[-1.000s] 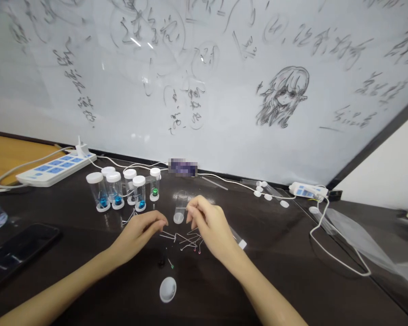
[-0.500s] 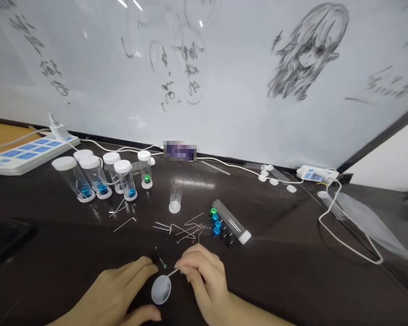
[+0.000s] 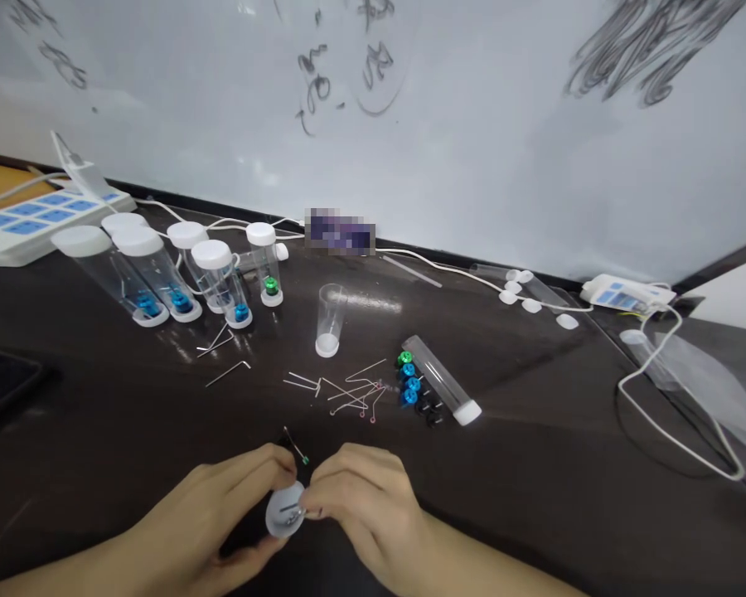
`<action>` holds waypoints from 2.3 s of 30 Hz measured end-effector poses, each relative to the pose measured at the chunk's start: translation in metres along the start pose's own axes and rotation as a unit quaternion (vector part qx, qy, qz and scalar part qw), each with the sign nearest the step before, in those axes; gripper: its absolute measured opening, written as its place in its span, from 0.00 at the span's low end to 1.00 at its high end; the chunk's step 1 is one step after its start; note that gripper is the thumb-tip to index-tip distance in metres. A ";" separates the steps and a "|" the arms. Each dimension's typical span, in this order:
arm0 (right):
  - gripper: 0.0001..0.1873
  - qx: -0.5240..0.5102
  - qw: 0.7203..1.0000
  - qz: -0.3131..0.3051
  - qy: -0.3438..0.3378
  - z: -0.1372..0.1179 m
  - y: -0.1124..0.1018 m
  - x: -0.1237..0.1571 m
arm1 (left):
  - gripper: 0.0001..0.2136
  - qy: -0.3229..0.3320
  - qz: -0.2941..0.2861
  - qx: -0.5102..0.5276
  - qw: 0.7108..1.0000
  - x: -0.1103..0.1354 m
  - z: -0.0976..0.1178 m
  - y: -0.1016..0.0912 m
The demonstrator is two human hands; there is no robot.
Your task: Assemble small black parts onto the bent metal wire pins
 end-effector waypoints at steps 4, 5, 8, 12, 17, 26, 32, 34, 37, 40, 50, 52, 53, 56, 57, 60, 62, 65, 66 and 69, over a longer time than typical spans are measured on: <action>0.12 0.022 0.999 -0.036 -0.015 -0.003 0.004 -0.002 | 0.10 -0.034 -0.067 0.008 0.997 0.000 -0.001 0.001; 0.13 0.032 0.998 -0.046 -0.017 -0.003 0.006 -0.002 | 0.09 -0.037 -0.071 0.010 0.997 0.000 -0.001 0.001; 0.15 0.069 0.993 -0.086 -0.030 -0.004 0.012 -0.001 | 0.08 -0.040 -0.078 0.012 0.996 0.002 -0.002 0.000; 0.16 0.100 0.988 -0.109 -0.031 -0.004 0.014 0.000 | 0.08 -0.033 -0.064 0.019 0.997 0.004 -0.004 0.001; 0.14 0.076 0.992 -0.094 -0.021 -0.004 0.012 0.000 | 0.07 -0.024 -0.048 0.025 0.998 0.005 -0.003 0.001; 0.14 0.082 0.991 -0.101 -0.018 -0.004 0.013 -0.002 | 0.05 -0.017 -0.036 0.028 0.999 0.003 -0.001 -0.002; 0.12 0.087 0.989 -0.123 -0.016 -0.002 0.016 0.000 | 0.05 -0.022 -0.042 0.026 0.999 0.004 -0.002 -0.001; 0.12 0.091 0.988 -0.124 -0.015 -0.002 0.016 0.000 | 0.05 -0.017 -0.038 0.025 0.999 0.005 -0.002 -0.001; 0.12 0.102 0.987 -0.122 -0.020 -0.002 0.017 0.001 | 0.06 -0.008 -0.035 0.020 0.999 0.005 -0.001 -0.001; 0.11 0.107 0.988 -0.105 -0.035 -0.002 0.016 0.001 | 0.06 -0.008 -0.044 0.006 0.999 0.004 -0.001 -0.002; 0.10 0.190 0.977 -0.095 -0.015 0.004 0.019 0.005 | 0.05 0.029 -0.077 -0.074 0.994 0.000 -0.002 -0.007; 0.11 0.220 0.970 -0.105 0.000 0.005 0.020 0.006 | 0.05 0.030 -0.079 -0.076 0.994 -0.001 -0.001 -0.007; 0.12 0.229 0.967 -0.112 0.007 0.006 0.021 0.006 | 0.05 0.032 -0.078 -0.076 0.994 -0.001 -0.001 -0.008; 0.13 0.240 0.962 -0.131 0.020 0.007 0.023 0.007 | 0.05 0.037 -0.074 -0.075 0.994 -0.001 0.001 -0.009; 0.13 0.241 0.961 -0.137 0.021 0.007 0.023 0.007 | 0.05 0.037 -0.073 -0.075 0.994 -0.001 0.001 -0.009; 0.12 0.236 0.959 -0.153 0.022 0.007 0.023 0.006 | 0.06 0.035 -0.070 -0.075 0.994 -0.001 0.000 -0.010; 0.12 0.224 0.960 -0.167 0.022 0.007 0.024 0.005 | 0.06 0.033 -0.070 -0.073 0.994 0.000 -0.001 -0.011; 0.12 0.211 0.958 -0.192 0.013 0.007 0.025 0.004 | 0.07 0.029 -0.074 -0.069 0.994 0.000 -0.002 -0.012; 0.12 0.211 0.957 -0.201 0.008 0.007 0.025 0.004 | 0.07 0.028 -0.075 -0.069 0.994 0.000 -0.003 -0.012; 0.12 0.213 0.951 -0.225 -0.010 0.005 0.026 0.004 | 0.08 0.025 -0.080 -0.072 0.994 -0.001 -0.003 -0.013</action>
Point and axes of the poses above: each hand's wrist, its own x-axis away from the middle knuckle, its own y-axis out of the palm, z = x × y, the point moved 4 cm from there along -x, towards the middle knuckle, and after that the axes turned 11 degrees about x, right-handed, at the moved point
